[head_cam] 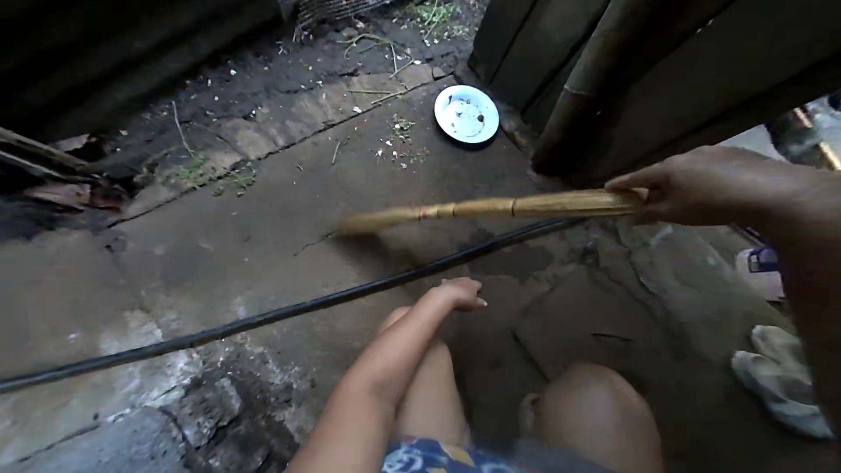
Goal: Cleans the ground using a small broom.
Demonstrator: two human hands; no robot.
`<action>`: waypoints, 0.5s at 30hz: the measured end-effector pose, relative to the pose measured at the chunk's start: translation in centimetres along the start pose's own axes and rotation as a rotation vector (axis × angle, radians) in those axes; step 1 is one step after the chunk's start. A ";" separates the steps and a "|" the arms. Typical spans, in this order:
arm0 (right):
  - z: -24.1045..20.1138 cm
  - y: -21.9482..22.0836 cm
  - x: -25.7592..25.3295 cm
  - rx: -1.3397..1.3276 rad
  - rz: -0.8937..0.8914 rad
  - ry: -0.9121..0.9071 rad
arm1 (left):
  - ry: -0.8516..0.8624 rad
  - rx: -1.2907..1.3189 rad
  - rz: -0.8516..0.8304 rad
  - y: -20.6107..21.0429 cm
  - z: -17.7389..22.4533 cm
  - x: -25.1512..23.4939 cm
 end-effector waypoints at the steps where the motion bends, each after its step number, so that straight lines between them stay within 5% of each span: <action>1: -0.8 0.9 -1.2 -0.013 -0.055 -0.005 | -0.017 0.009 -0.027 0.7 -0.7 0.6; 6: -4.5 6.6 -9.5 -0.011 -0.137 -0.008 | -0.124 0.002 -0.087 3.2 -4.4 1.5; 11: -7.1 5.2 -15.7 -0.115 -0.014 -0.010 | -0.309 0.141 0.015 1.3 -10.5 3.1; 15: -7.5 3.7 -15.9 -0.183 0.071 0.014 | -0.349 0.334 0.207 0.2 -14.3 6.3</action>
Point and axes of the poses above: each hand's wrist, its own x-axis away from the middle knuckle, its own y-axis out of the palm, z = x × y, the point moved 9 cm from there along -x, towards the middle knuckle, and after that the axes turned 3 degrees about -x, right-handed, at the moved point
